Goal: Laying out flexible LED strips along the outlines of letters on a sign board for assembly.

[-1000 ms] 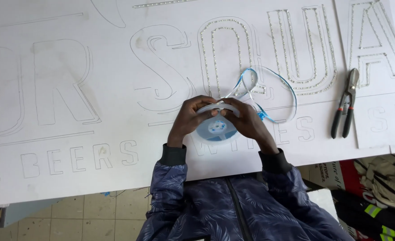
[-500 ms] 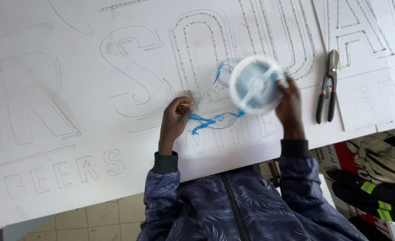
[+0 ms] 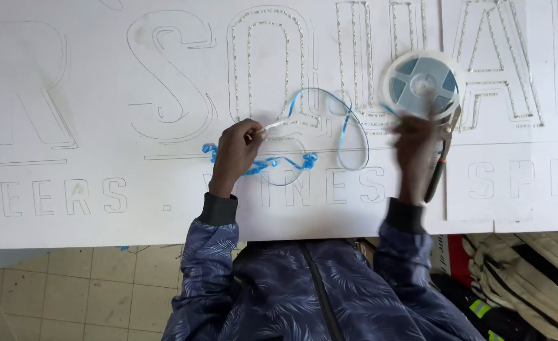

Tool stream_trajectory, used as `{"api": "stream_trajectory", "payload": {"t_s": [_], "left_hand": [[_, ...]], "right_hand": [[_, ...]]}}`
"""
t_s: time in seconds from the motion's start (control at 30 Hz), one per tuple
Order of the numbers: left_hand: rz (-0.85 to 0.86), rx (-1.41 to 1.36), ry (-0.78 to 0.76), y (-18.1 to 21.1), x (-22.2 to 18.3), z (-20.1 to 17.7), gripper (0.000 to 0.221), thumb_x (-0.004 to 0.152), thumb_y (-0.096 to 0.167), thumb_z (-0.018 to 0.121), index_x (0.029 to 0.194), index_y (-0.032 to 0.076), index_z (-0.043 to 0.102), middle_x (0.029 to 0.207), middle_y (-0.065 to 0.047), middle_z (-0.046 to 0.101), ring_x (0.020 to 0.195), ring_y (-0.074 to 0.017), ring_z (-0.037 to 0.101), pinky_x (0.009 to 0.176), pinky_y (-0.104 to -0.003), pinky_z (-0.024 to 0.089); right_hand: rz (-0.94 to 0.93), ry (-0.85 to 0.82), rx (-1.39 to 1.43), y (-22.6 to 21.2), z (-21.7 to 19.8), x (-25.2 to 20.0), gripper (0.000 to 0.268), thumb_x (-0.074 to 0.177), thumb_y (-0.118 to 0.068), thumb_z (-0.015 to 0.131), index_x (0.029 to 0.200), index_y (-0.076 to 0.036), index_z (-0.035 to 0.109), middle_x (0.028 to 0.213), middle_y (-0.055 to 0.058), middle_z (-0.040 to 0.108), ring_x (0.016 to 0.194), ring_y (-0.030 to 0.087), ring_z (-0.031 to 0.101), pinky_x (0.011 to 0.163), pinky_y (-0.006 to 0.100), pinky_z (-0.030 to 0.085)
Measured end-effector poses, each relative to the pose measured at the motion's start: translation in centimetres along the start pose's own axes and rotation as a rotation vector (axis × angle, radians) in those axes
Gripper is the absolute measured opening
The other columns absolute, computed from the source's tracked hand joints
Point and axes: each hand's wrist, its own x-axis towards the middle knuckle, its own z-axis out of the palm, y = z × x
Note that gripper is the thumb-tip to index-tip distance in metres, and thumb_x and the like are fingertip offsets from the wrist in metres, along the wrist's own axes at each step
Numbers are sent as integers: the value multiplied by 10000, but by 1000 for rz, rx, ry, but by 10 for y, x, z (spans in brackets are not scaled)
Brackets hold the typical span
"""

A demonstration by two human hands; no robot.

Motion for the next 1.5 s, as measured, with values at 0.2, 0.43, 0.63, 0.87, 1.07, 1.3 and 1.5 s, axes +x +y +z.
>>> {"api": "stream_trajectory", "payload": {"t_s": [0.2, 0.43, 0.63, 0.87, 1.07, 1.3, 1.5], "left_hand": [[130, -447, -60, 56, 8, 28, 209, 1046, 259, 855, 1145, 84, 800, 932, -157, 808, 857, -252, 805, 741, -416, 645], [240, -500, -44, 74, -19, -32, 280, 1121, 224, 777, 1328, 41, 734, 1320, -218, 750, 1041, -397, 833, 787, -472, 718], [-10, 388, -263, 11, -28, -24, 379, 926, 393, 935, 1110, 115, 755, 1069, -96, 735, 1091, -375, 733, 920, -619, 600], [21, 342, -145, -49, -23, 82, 55, 1029, 13, 710, 1079, 27, 694, 1029, -182, 653, 1002, -468, 737, 806, -568, 638], [105, -465, 6, 44, -11, 133, 255, 1028, 21, 733, 1277, 72, 709, 1133, -226, 784, 1032, -388, 775, 862, -484, 643], [91, -472, -11, 138, -51, 42, 497, 1131, 154, 529, 1616, 105, 624, 1509, -327, 713, 1383, -510, 704, 990, -587, 689], [55, -41, 233, 93, -68, -16, 374, 1125, 60, 580, 1457, 31, 747, 1228, -257, 854, 1108, -458, 828, 879, -496, 721]], "right_hand": [[-272, -1026, -72, 25, 115, -76, 1211, 964, -124, 960, 1864, -176, 150, 1684, 290, 570, 1314, 398, 709, 1073, 578, 625], [-164, -759, 25, 74, 79, -36, 413, 1075, 53, 675, 1488, 74, 669, 944, 218, 804, 676, 289, 821, 560, 338, 691], [-360, -417, -397, 58, -21, 4, 1079, 1193, -268, 880, 1820, -41, 31, 1666, 542, 388, 1194, 723, 680, 835, 640, 685], [-580, -206, -941, 63, -1, -30, 806, 1046, -401, 875, 1670, 13, 577, 1594, 321, 606, 1497, 564, 527, 1293, 649, 370], [-124, -702, -43, 79, 49, -68, 703, 1082, -331, 794, 1662, -41, 524, 1373, 266, 722, 1045, 450, 809, 685, 447, 726], [110, -732, 340, 102, 80, -53, 383, 1058, -181, 826, 1308, 76, 691, 901, 216, 758, 696, 338, 815, 480, 409, 691], [-38, -585, -42, 93, 79, -44, 155, 1086, -101, 787, 1175, 24, 766, 812, 169, 759, 709, 253, 799, 596, 342, 701]]}}
